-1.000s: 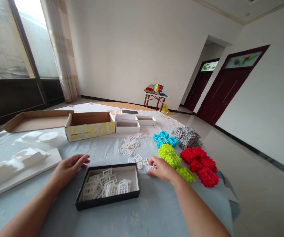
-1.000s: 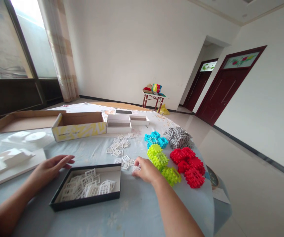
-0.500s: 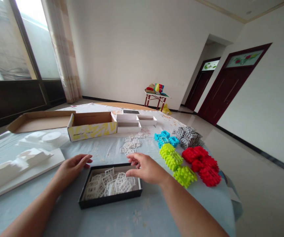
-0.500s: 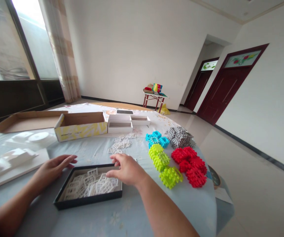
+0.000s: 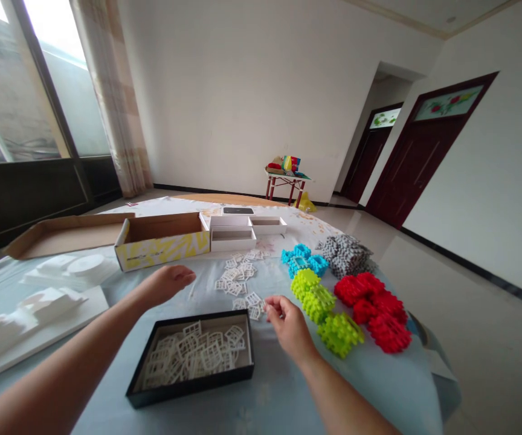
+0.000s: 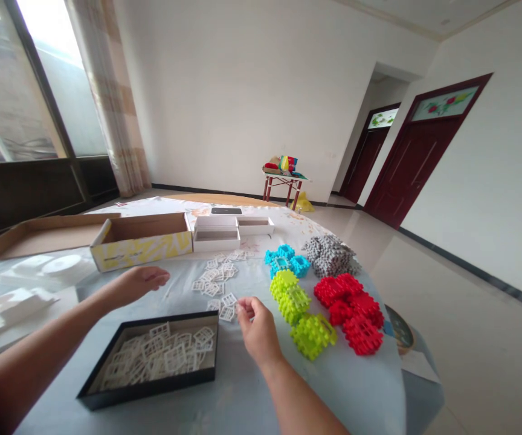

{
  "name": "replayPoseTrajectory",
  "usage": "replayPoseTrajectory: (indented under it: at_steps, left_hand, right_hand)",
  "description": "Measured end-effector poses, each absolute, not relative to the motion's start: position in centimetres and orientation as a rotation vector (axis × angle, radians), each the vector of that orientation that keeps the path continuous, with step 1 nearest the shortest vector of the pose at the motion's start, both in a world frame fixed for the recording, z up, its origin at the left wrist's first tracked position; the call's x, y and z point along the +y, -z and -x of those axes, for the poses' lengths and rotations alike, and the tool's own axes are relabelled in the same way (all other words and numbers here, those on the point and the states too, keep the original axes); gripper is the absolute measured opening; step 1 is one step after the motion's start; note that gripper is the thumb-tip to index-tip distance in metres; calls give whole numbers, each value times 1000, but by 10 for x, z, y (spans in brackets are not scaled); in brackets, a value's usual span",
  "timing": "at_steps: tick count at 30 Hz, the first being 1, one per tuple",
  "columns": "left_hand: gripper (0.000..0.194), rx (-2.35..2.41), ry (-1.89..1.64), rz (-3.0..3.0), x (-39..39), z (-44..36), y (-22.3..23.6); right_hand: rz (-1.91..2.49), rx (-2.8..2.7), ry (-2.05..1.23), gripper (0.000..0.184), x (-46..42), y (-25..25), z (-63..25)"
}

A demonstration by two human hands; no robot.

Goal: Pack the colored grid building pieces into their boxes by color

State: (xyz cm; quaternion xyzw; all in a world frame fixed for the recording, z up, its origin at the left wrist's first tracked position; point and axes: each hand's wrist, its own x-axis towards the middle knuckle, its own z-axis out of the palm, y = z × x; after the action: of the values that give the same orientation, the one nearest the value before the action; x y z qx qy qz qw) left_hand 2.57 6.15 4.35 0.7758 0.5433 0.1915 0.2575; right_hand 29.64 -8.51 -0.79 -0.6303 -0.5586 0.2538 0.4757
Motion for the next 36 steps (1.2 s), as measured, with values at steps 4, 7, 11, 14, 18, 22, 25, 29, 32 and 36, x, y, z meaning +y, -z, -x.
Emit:
replayPoseTrajectory:
  at_steps: [4,7,11,14,18,22,25,29,32,36]
  left_hand:
    - [27,1443,-192,-2271,89,-78,-50]
    - [26,1508,-50,-2303,103,-113,-43]
    - [30,1612,41,-2265,113,-140,-29]
    - [30,1649,65,-2226,113,-147,-23]
    - [29,1617,40,-2206,108,-149,-19]
    - [28,1557,-52,-2192,109,-144,-19]
    - [26,1547,-110,-2153,119,-138,-24]
    - [27,1576,-153,-2087,136,-136,-28]
    - [28,1624,-157,-2051,144,-143,-26]
    - [29,1687,-116,-2016,148,-152,-21]
  right_hand:
    - [1532,-1327,-648,23,-80,16,-300]
    - [1515,-1344,-646,21,-81,16,-299]
    - [1486,-1394,-631,21,-85,12,-296]
    - [1471,-1407,-623,20,-85,11,-295]
    - [1480,-1415,-622,20,-82,12,-295]
    - [1479,-1425,-607,20,-81,12,-295]
    - [1488,-1429,-606,20,-81,14,-295]
    - [1513,-1447,-601,20,-80,15,-294]
    - [1519,-1461,-604,20,-80,14,-294]
    - [1524,-1466,-603,20,-79,13,-294]
